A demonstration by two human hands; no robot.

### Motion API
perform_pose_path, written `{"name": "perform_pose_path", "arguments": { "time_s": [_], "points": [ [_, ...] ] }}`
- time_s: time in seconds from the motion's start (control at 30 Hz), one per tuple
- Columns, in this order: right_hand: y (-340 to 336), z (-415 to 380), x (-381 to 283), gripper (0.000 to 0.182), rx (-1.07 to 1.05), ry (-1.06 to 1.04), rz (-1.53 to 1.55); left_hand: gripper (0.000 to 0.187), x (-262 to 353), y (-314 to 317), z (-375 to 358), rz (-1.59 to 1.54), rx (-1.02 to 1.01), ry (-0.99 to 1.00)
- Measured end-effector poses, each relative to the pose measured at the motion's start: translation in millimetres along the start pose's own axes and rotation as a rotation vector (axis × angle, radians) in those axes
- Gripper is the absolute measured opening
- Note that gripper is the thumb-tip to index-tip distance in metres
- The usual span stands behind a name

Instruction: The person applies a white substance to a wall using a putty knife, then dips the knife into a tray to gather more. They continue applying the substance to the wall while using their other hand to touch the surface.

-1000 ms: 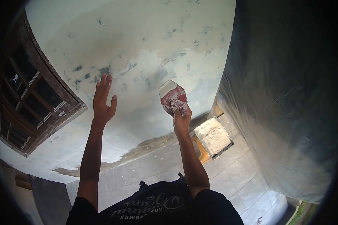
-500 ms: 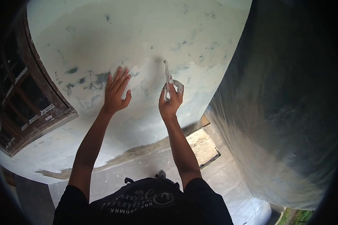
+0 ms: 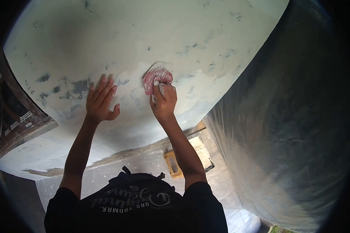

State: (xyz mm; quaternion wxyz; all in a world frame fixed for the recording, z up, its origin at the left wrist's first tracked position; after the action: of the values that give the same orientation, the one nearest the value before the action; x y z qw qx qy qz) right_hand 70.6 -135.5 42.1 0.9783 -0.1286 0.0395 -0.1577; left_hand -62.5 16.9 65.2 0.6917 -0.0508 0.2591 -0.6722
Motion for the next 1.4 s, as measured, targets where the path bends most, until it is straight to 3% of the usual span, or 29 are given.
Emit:
{"name": "perform_pose_path", "arguments": {
  "time_s": [0.17,0.33,0.47,0.6,0.77,0.9,1.0,1.07,1.17,1.3,1.4],
  "points": [
    [4,-19,2,0.057,-0.063,-0.064,0.034,0.043,1,-2,4,-0.028,0.014,-0.001],
    [2,-55,-15,0.056,-0.119,0.0,0.037,0.042,4,-4,12,-0.034,0.001,0.006],
    [-28,-49,-16,0.06,0.031,0.042,0.168,0.042,10,1,28,-0.068,0.019,0.034],
    [-40,-12,-9,0.065,0.15,-0.07,0.087,0.042,10,4,29,-0.014,0.013,0.011],
    [-13,14,3,0.061,-0.008,-0.026,0.012,0.043,10,0,29,-0.031,0.011,0.011],
    [-2,7,5,0.059,0.018,-0.013,0.07,0.046,11,-1,32,-0.068,0.016,0.016],
    [11,-14,1,0.056,-0.137,0.092,0.224,0.046,13,-1,32,-0.07,0.005,0.019],
    [13,-41,-13,0.055,-0.089,0.006,0.187,0.045,13,0,35,-0.067,0.006,0.031],
    [6,-60,-14,0.056,-0.135,0.061,0.217,0.046,17,2,39,-0.104,-0.009,0.039],
    [-31,-28,-12,0.062,0.003,-0.006,0.174,0.047,21,6,57,-0.098,-0.006,0.072],
    [-36,11,1,0.057,0.077,0.076,0.069,0.047,23,8,59,-0.089,-0.018,0.063]
  ]
}}
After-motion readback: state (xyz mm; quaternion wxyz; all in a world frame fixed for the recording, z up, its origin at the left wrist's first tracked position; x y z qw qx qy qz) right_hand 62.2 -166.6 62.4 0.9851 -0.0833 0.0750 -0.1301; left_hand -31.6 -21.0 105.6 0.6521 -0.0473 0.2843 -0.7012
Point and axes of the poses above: each hand's wrist, its own z-axis towards the middle knuckle, its own y-axis out of the palm, x = y × z, the point moved 7 cm from there along z, towards the middle knuckle, and after that the axes turned 3 degrees about -z, right-handed, at the moved point
